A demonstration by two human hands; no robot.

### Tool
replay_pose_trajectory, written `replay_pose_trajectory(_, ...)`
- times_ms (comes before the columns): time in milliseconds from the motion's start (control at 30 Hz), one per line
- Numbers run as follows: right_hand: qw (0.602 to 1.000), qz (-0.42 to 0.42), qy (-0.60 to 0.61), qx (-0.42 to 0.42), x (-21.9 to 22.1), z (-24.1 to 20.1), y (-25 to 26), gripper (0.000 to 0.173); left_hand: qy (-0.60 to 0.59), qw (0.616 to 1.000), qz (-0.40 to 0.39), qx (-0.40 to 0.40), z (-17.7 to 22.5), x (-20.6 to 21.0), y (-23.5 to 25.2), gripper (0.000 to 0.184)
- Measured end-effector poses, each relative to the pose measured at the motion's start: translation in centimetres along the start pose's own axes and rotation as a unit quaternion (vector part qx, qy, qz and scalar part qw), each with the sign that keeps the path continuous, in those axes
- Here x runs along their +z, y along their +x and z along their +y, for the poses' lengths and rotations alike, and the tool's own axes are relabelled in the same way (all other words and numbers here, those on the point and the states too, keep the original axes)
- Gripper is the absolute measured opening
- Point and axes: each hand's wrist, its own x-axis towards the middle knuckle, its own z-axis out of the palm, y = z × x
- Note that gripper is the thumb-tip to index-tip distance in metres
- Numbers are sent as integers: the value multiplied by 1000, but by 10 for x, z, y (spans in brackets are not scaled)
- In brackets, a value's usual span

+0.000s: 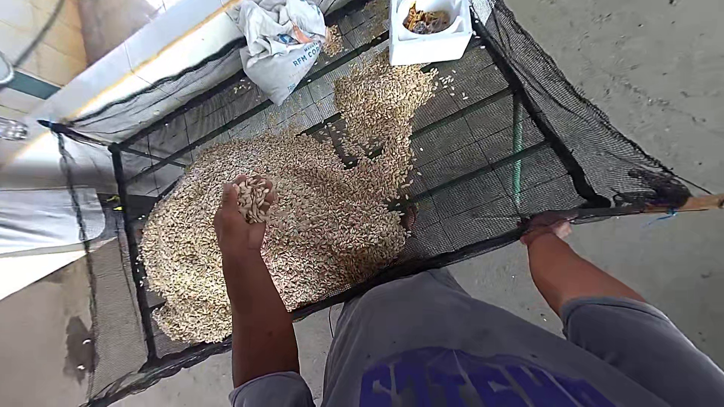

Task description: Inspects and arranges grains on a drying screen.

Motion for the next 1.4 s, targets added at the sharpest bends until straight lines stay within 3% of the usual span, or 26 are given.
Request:
replay_pose_trajectory(167,1000,3,3,1,0,1,2,40,-23,1000,-6,18,3,-8,1,65)
replay_pose_trajectory(267,998,-3,56,21,0,2,4,40,-27,997,5,68,4,-15,3,30)
replay_pose_trajectory(500,998,-10,48,25,-1,1,1,42,39,994,54,87,15,-13,1,23)
replay_pose_trajectory(667,999,-11,33,9,-2,5,6,42,34,995,73,66,22,-15,5,41)
replay_pose_trajectory(1233,999,-3,-33,-9,-1,1,-1,42,96,984,61,137,39,-20,-1,59)
replay_pose_trajectory(1300,1000,-1,-29,-8,-1,0,-2,41,118,979,67,153,40,-21,-2,55)
replay_pose_trajectory(1400,1000,-2,17,6,-1,2,0,41,116,969,77,206,37,-26,-1,32)
